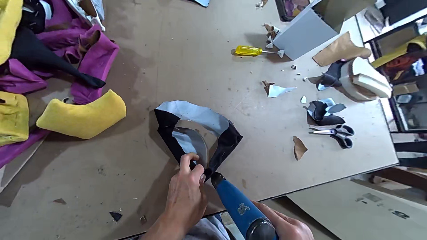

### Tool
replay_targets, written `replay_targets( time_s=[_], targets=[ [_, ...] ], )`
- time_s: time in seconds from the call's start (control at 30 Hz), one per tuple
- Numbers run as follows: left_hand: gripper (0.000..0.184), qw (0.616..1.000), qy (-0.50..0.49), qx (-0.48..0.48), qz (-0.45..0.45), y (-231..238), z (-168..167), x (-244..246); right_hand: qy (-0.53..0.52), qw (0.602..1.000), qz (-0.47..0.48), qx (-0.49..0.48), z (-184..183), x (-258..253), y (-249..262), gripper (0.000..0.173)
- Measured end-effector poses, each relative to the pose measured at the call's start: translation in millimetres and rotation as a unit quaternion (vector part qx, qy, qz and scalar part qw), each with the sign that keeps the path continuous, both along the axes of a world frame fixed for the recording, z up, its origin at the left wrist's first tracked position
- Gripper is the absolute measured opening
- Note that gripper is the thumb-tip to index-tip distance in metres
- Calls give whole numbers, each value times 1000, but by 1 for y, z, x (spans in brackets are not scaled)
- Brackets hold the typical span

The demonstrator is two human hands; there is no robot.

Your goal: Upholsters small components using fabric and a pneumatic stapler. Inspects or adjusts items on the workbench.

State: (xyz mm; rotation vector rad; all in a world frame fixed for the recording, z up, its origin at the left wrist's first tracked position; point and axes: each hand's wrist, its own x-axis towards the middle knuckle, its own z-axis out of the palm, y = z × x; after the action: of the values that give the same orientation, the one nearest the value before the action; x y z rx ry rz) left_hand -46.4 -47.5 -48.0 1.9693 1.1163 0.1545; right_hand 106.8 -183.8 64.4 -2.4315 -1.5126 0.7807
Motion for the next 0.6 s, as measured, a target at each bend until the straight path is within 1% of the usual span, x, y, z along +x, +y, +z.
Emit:
replay_targets(
  time_s=[0.27,0.33,0.4,0.47,0.5,0.57,0.6],
  targets=[
    [10,999,30,15,-12,0,0,3,-20,1000,5,-10,-13,-9,-4,39],
    [9,998,39,48,-25,0,-1,2,-32,999,-6,-10,-12,-12,-11,39],
    [9,991,46,118,-39,3,-2,-1,-26,999,-26,-8,-8,-13,-19,37],
    [10,977,43,201,-52,8,-12,-7,-5,999,-39,-9,-5,-14,-25,38],
    [13,972,34,225,-55,10,-18,-10,1,999,-38,-7,-5,-15,-26,38],
    [19,972,9,230,-56,14,-27,-14,8,999,-34,-5,-8,-16,-25,39],
    [26,976,-4,212,-51,17,-28,-15,10,999,-32,-3,-10,-16,-24,39]
  ],
)
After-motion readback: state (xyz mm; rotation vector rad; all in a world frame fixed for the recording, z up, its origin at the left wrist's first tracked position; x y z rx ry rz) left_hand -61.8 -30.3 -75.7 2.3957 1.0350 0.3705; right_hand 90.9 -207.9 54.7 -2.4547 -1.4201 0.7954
